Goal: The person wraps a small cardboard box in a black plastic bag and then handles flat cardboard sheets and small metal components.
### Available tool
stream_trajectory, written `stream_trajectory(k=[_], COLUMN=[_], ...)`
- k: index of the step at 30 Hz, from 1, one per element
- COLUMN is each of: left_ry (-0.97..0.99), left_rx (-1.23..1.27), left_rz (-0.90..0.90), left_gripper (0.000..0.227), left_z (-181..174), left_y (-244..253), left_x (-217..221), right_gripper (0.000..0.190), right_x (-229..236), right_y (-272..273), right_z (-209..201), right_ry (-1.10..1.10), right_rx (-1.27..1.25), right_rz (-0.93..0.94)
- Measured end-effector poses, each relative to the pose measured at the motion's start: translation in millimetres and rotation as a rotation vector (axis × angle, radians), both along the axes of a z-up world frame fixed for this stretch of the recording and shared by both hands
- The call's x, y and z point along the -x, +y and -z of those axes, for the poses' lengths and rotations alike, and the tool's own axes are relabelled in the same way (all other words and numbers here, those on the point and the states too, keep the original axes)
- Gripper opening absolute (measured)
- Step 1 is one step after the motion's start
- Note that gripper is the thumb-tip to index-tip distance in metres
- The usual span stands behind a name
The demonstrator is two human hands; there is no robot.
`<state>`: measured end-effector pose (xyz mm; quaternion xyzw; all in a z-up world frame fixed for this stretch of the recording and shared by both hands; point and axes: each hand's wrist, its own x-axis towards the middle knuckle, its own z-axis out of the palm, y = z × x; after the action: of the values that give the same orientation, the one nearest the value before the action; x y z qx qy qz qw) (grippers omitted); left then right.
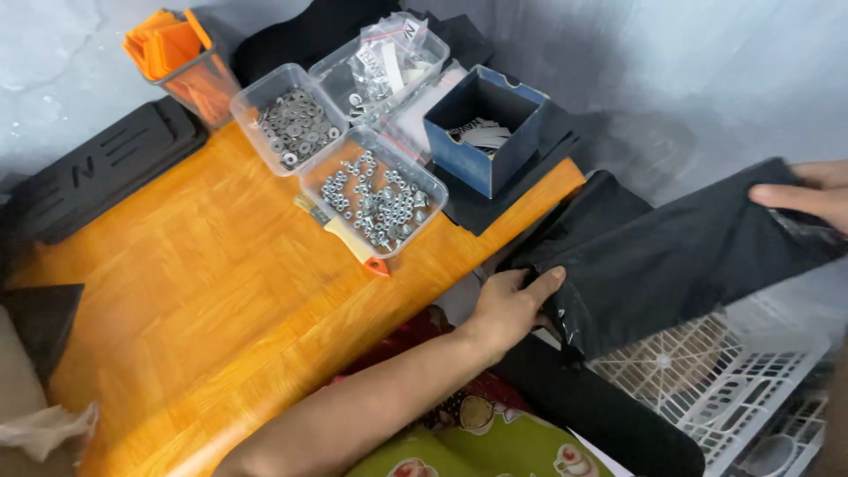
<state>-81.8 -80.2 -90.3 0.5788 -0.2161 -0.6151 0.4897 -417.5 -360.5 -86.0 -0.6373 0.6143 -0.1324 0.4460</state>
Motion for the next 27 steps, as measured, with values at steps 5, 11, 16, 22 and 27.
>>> stream_trajectory(k=[5,11,16,22,27], left_ry=[-0.016,0.013,0.101,0.157,0.098], left_rx=[-0.22,-0.302,-0.393,-0.428,-0.467], left_rz=[0.05,0.039,-0.176,-0.012,0.005], left_gripper=[0.058,0.062,0.064,0.052,0.044], left_z=[62.4,104.7,137.8,143.8,171.3], left_y=[-37.7,-54.3,-63.7,-75.2,-85.2], left_x=[4.1,-2.6,-9.1,-4.6,-7.3], right_gripper=[0.039,0.054,0.061,0.084,0.055], right_x=[-70.9,-111.3,-138.2,-160.5,-176.5], right_y=[10.2,5.7,-16.4,-51.6,-39.4], right_z=[-6.1,3.2,33.9,79.7,75.6], right_ry=[0.232,0.327,0.237,0.284,0.246], right_rx=[-0.051,-0.102,-0.105,-0.042,-0.062], right_rz=[-0.006,-0.045,-0.157,-0.28,-0.212])
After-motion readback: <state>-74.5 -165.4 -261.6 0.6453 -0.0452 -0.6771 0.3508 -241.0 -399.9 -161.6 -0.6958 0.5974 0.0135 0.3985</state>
